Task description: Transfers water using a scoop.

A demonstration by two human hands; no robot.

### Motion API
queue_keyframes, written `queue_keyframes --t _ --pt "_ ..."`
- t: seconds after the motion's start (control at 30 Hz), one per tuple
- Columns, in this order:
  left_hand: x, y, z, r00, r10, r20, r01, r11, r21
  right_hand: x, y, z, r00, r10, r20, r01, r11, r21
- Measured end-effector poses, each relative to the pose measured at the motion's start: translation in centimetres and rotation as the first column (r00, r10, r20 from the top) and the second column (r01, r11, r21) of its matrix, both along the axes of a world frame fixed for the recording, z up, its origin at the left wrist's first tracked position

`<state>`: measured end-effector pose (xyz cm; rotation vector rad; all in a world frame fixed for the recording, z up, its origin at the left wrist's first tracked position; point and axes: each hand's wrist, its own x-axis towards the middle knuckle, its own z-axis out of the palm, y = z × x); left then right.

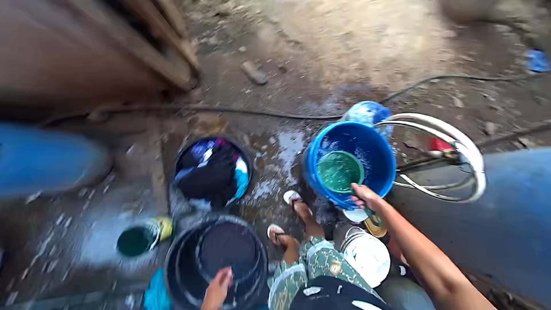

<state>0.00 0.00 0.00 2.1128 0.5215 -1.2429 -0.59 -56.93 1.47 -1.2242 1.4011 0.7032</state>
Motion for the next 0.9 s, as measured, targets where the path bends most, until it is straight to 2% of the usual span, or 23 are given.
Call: queue_keyframes --t 0.1,0.23,0.37,0.5,0.6,0.67,0.73,0.8,0.9 --pt "0.8 0.6 -0.1 0.997 0.064 -0.034 -0.063 0.998 0.024 -1.6 1.9 4.2 0.997 0.055 0.055 -0.051 0.997 -0.064" --pt "1.1 0.1 0.5 0.983 0.15 -0.105 -0.145 0.988 0.052 -2.7 5.1 10.2 0.964 0.203 0.171 -0.178 0.972 -0.154" --pt "0.2 -0.9 -0.6 0.946 0.264 -0.187 -0.261 0.964 0.041 -3.9 10.1 13.5 0.893 0.389 0.224 -0.353 0.917 -0.186" --pt "-0.6 -2.3 -1.2 0.899 0.375 -0.225 -0.376 0.926 0.039 -3.7 15.7 13.9 0.739 0.615 0.274 -0.571 0.788 -0.229" --pt "-0.9 -2.9 -1.3 0.87 0.442 -0.22 -0.435 0.897 0.08 -2.9 20.2 13.5 0.517 0.824 0.231 -0.749 0.567 -0.344" --pt "-0.6 -2.8 -1.5 0.86 0.471 -0.197 -0.459 0.882 0.105 -2.1 23.9 13.5 0.368 0.911 0.186 -0.81 0.412 -0.417" --pt "-0.6 -2.5 -1.6 0.852 0.499 -0.162 -0.493 0.867 0.076 -1.3 27.7 13.4 0.259 0.953 0.155 -0.835 0.302 -0.459" --pt "-0.2 -2.2 -1.1 0.862 0.497 -0.095 -0.497 0.867 0.027 -0.5 30.8 12.8 0.198 0.97 0.141 -0.849 0.241 -0.469" --pt "1.2 -0.4 -1.0 0.886 0.458 0.072 -0.461 0.887 0.026 1.1 34.3 11.4 0.202 0.961 0.191 -0.88 0.264 -0.396"
